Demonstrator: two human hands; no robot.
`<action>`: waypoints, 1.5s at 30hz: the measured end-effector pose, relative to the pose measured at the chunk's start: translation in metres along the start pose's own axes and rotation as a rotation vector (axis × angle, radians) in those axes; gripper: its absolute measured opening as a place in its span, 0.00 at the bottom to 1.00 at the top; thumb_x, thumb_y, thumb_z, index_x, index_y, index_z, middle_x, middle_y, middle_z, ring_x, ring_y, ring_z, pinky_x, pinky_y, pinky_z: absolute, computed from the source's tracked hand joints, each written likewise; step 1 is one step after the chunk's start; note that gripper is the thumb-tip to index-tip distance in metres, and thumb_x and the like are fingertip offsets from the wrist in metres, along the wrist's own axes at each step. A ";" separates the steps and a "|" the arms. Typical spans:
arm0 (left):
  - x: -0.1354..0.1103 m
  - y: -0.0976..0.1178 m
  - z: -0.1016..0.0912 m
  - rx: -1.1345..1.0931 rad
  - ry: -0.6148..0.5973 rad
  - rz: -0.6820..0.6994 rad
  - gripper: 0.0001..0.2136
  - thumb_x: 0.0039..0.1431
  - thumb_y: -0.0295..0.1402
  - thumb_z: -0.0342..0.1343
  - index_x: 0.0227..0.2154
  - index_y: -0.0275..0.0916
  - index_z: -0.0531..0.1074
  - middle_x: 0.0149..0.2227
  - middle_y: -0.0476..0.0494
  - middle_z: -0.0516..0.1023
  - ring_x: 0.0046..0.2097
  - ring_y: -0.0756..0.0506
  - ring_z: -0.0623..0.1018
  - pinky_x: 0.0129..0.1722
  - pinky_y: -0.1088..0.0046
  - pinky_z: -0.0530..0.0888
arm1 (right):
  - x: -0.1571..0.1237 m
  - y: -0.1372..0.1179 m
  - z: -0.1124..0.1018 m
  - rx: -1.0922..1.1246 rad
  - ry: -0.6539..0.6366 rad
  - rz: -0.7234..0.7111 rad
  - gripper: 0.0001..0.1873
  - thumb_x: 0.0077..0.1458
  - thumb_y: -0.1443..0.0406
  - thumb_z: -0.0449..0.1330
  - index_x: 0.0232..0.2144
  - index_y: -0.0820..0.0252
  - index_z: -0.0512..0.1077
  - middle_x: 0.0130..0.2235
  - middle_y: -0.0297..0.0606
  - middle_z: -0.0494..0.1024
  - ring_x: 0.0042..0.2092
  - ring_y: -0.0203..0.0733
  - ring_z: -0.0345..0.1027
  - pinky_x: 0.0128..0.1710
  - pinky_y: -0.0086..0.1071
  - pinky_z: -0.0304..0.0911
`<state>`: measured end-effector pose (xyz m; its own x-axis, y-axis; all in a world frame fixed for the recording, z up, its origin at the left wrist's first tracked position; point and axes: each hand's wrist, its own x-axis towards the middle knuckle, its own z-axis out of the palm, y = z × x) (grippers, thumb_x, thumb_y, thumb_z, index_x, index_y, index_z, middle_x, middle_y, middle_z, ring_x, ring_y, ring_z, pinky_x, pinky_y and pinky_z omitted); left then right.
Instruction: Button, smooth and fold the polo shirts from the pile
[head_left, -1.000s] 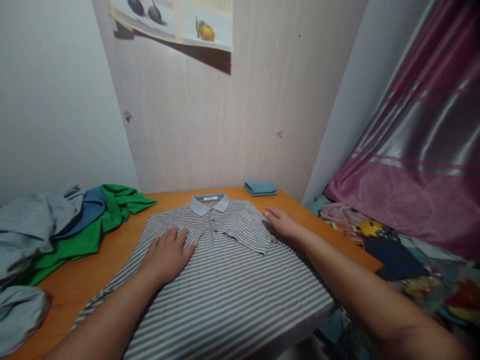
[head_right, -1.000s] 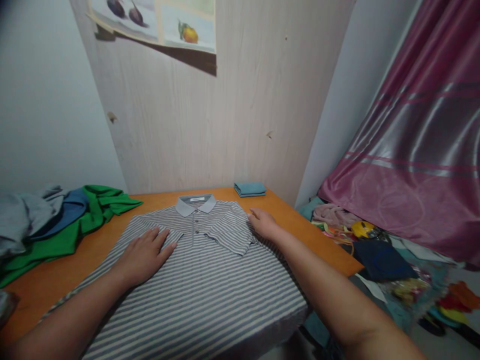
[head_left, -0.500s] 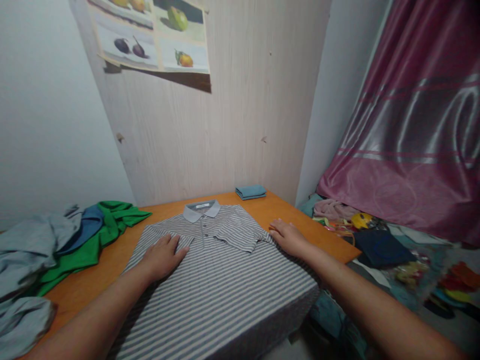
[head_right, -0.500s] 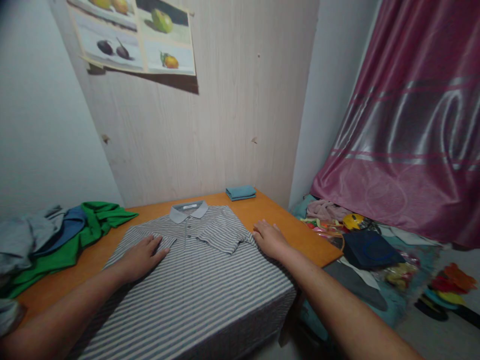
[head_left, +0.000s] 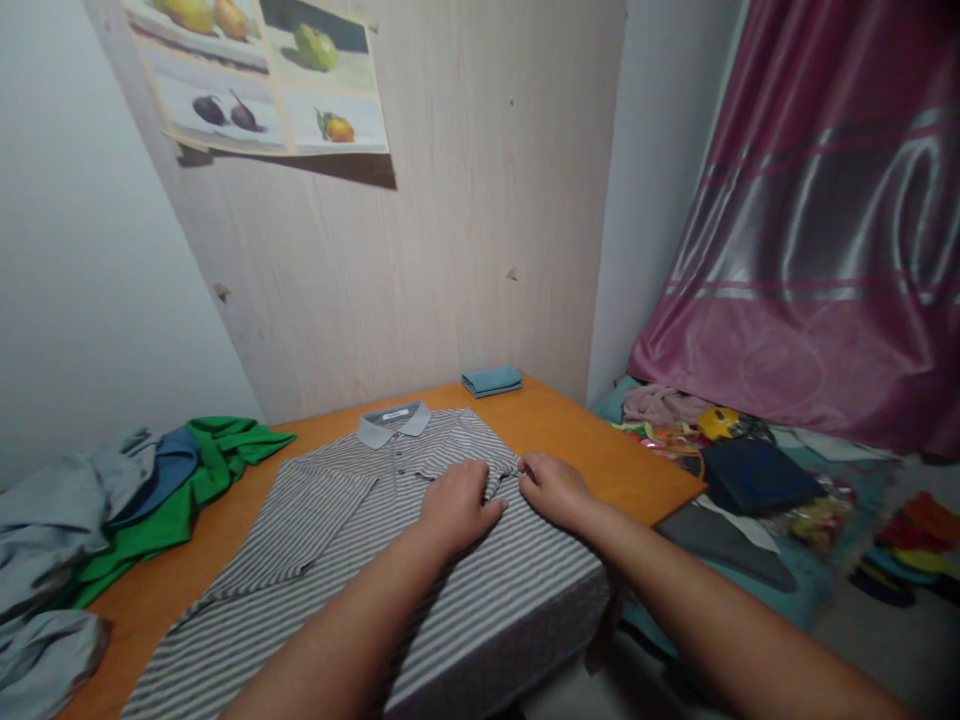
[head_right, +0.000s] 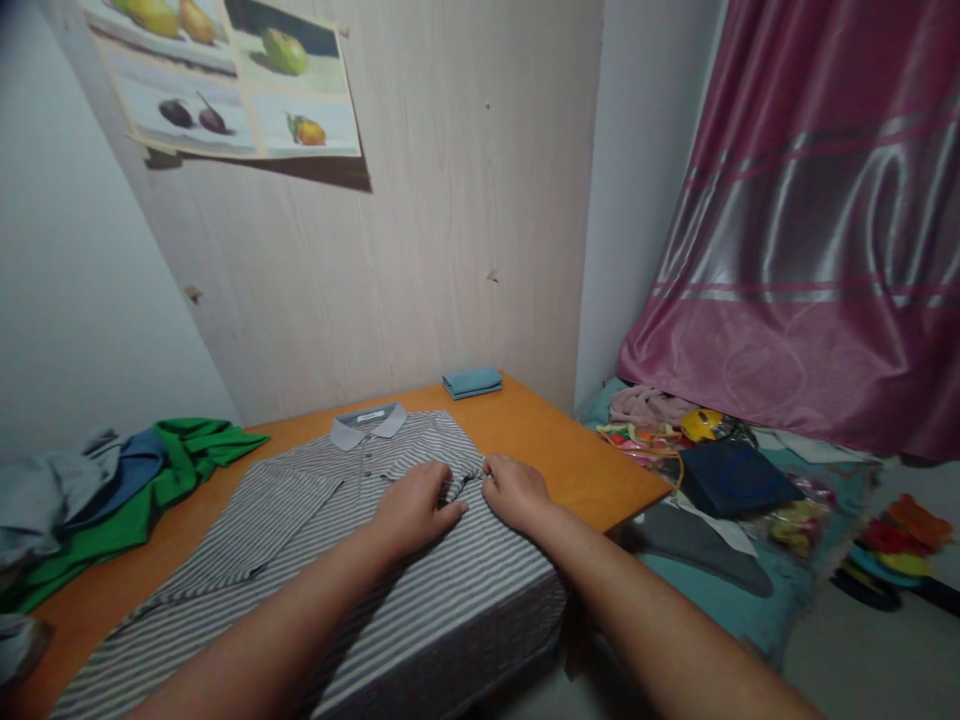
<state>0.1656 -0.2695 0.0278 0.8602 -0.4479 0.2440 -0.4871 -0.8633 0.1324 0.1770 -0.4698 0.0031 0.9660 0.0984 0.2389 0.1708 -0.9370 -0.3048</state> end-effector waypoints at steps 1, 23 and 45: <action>0.002 0.003 0.002 0.036 -0.010 -0.002 0.13 0.63 0.44 0.55 0.42 0.41 0.71 0.47 0.37 0.78 0.49 0.38 0.76 0.43 0.64 0.70 | 0.000 0.000 0.000 -0.002 0.005 -0.001 0.12 0.62 0.64 0.53 0.45 0.55 0.73 0.46 0.39 0.80 0.47 0.45 0.72 0.39 0.33 0.56; 0.006 -0.038 -0.002 0.022 0.037 -0.007 0.18 0.73 0.41 0.39 0.39 0.41 0.75 0.43 0.39 0.78 0.46 0.43 0.76 0.44 0.68 0.68 | -0.015 -0.006 -0.003 0.018 0.132 -0.332 0.17 0.68 0.59 0.51 0.51 0.55 0.75 0.50 0.43 0.78 0.52 0.46 0.68 0.52 0.36 0.56; 0.022 -0.094 -0.006 0.057 0.021 -0.458 0.14 0.63 0.40 0.49 0.43 0.41 0.76 0.49 0.37 0.81 0.48 0.38 0.79 0.43 0.65 0.72 | -0.012 -0.015 -0.008 -0.095 0.029 -0.419 0.09 0.66 0.63 0.55 0.39 0.59 0.75 0.41 0.41 0.76 0.47 0.45 0.65 0.47 0.37 0.52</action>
<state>0.2297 -0.1969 0.0271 0.9812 -0.0132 0.1923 -0.0481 -0.9828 0.1781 0.1613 -0.4597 0.0120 0.8107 0.4690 0.3504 0.5276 -0.8447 -0.0902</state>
